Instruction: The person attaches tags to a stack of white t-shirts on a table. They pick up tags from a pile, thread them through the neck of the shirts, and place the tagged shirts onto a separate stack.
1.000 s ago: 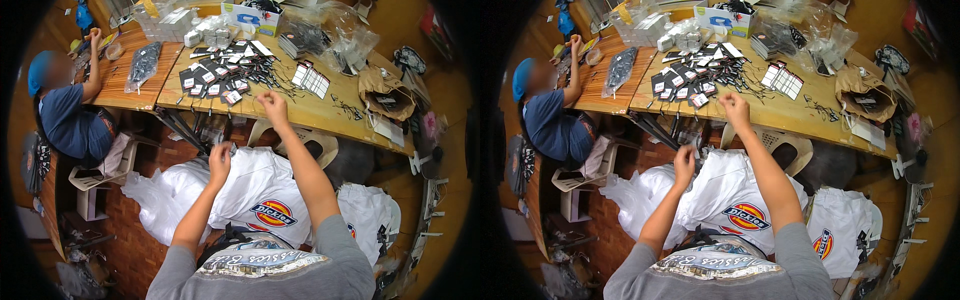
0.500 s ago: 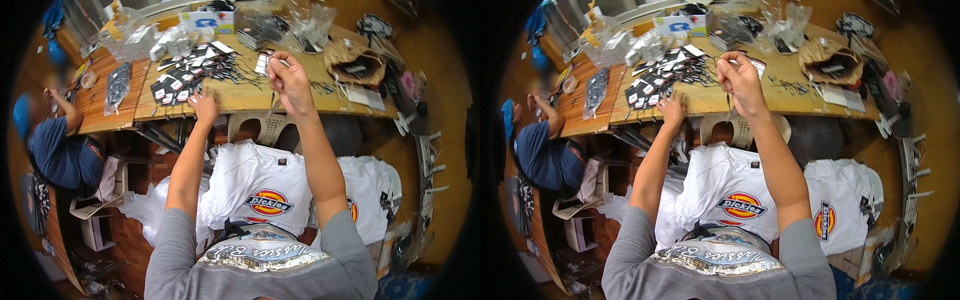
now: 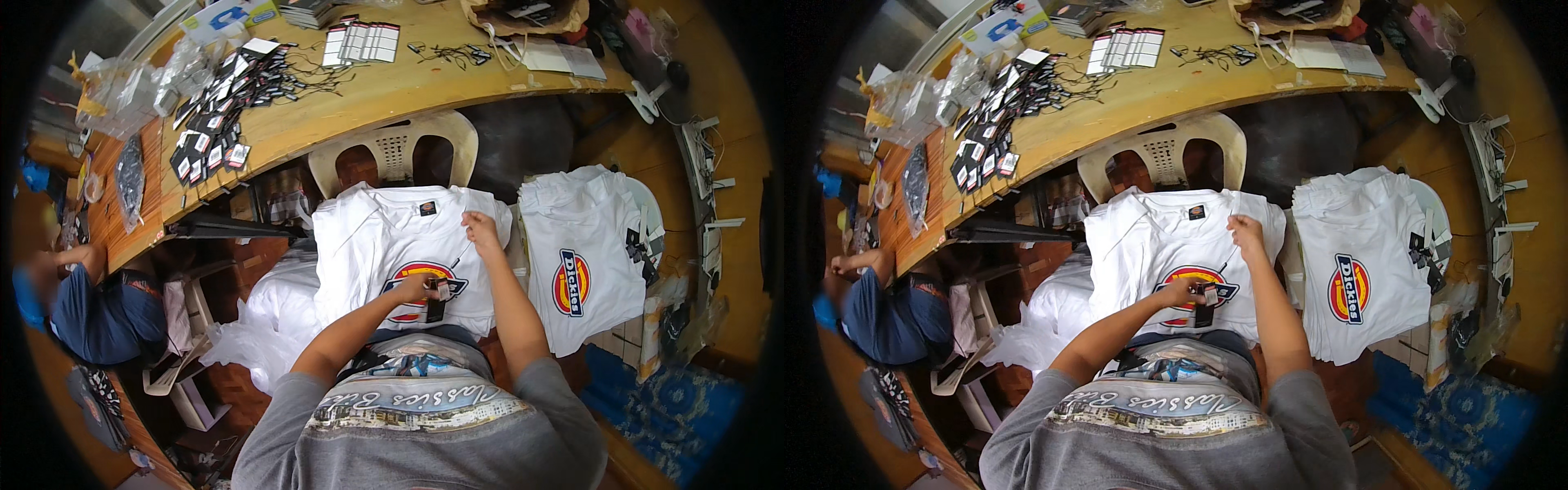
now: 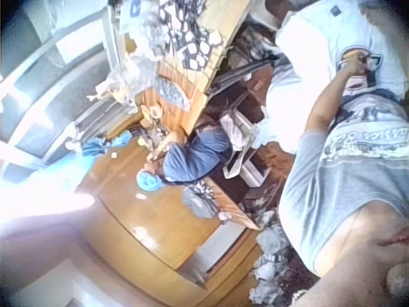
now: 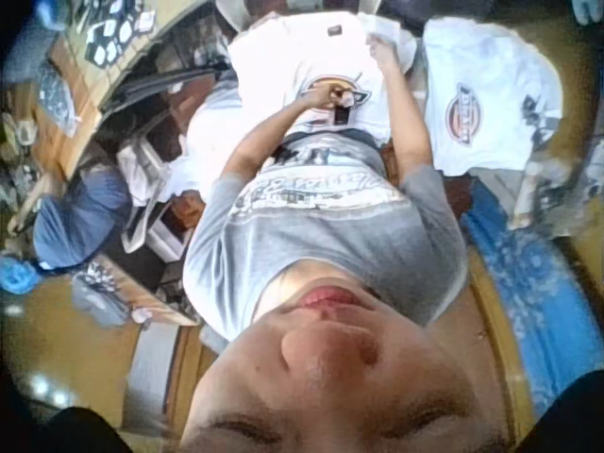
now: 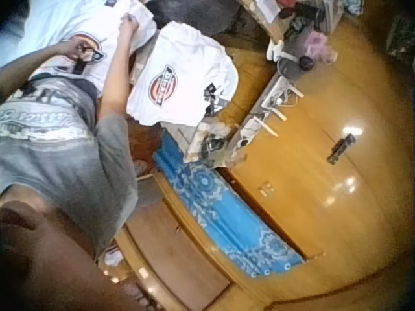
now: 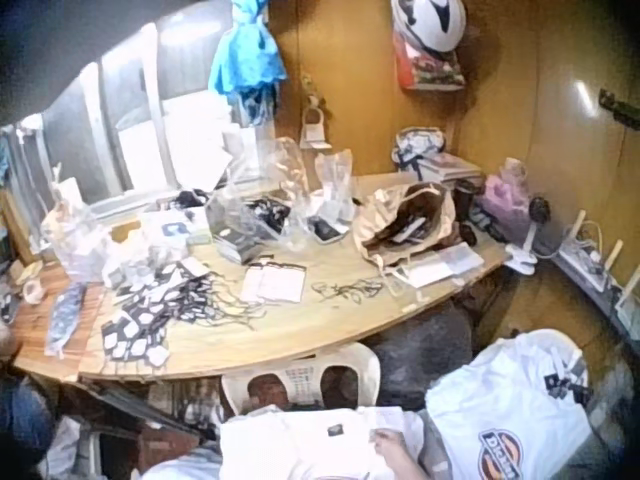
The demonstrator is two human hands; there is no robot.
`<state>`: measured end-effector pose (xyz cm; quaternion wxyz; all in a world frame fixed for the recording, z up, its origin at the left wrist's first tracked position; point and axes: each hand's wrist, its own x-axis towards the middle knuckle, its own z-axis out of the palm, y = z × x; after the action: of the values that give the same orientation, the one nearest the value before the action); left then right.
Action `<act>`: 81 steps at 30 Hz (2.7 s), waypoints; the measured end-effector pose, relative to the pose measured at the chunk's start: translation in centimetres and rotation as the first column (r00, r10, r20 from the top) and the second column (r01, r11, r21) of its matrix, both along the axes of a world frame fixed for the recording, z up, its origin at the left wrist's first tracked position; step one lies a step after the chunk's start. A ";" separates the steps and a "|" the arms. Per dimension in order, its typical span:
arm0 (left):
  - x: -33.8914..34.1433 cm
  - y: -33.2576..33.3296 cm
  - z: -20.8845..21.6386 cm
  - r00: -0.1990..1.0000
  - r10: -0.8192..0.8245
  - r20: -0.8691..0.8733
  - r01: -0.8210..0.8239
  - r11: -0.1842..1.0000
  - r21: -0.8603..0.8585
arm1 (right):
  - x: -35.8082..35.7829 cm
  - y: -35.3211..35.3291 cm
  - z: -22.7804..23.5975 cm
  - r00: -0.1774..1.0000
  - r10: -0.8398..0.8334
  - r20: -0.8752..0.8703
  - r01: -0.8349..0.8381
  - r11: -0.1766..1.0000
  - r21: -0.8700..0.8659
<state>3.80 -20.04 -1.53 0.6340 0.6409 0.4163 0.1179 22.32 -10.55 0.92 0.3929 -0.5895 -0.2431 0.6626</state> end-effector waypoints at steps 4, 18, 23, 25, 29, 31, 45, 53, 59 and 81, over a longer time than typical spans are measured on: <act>0.7 6.4 -3.7 0.785 0.613 -0.089 -0.612 0.747 -0.258 | 0.2 -1.1 -6.4 0.885 0.018 0.466 -0.077 0.991 0.106; 1.9 11.2 -2.8 0.502 0.794 -0.342 -0.674 0.111 -0.731 | -2.2 0.9 -1.3 0.545 0.096 0.833 -0.396 0.905 0.155; 1.3 9.8 -1.4 0.511 0.809 -0.290 -0.631 0.124 -0.766 | -3.1 0.5 -0.1 0.507 0.126 0.853 -0.446 0.885 0.134; 1.1 9.6 -1.0 0.516 0.803 -0.298 -0.633 0.123 -0.765 | -3.3 0.3 0.1 0.475 0.132 0.870 -0.477 0.869 0.129; 0.8 8.9 -1.3 0.529 0.800 -0.281 -0.621 0.140 -0.771 | -3.3 -0.5 0.2 0.439 0.098 0.893 -0.542 0.822 0.176; 0.6 8.8 -1.3 0.536 0.798 -0.276 -0.616 0.146 -0.774 | -3.5 -0.6 0.4 0.414 0.073 0.908 -0.571 0.797 0.197; -0.3 7.1 -0.4 0.578 0.801 -0.154 -0.576 0.266 -0.773 | -5.6 -2.5 -3.5 0.906 0.264 0.331 -0.365 0.883 0.296; -0.8 4.9 2.2 0.783 0.619 -0.066 -0.568 0.667 -0.482 | -4.9 -3.0 0.4 0.887 0.409 -0.215 -0.456 0.849 -0.268; -2.7 3.7 3.6 0.628 0.778 -0.024 -0.631 0.491 -0.601 | -4.2 -3.8 0.1 0.881 0.421 -0.216 -0.464 0.859 -0.217; -1.2 1.2 5.5 0.549 0.830 0.099 -0.747 0.541 -0.386 | -5.9 -7.9 2.4 0.944 0.324 -0.060 -0.323 0.946 0.023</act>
<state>2.64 -18.82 3.99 0.6496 0.2548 0.5837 0.4152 16.39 -18.43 3.34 0.2901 -0.5179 -0.3284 0.7347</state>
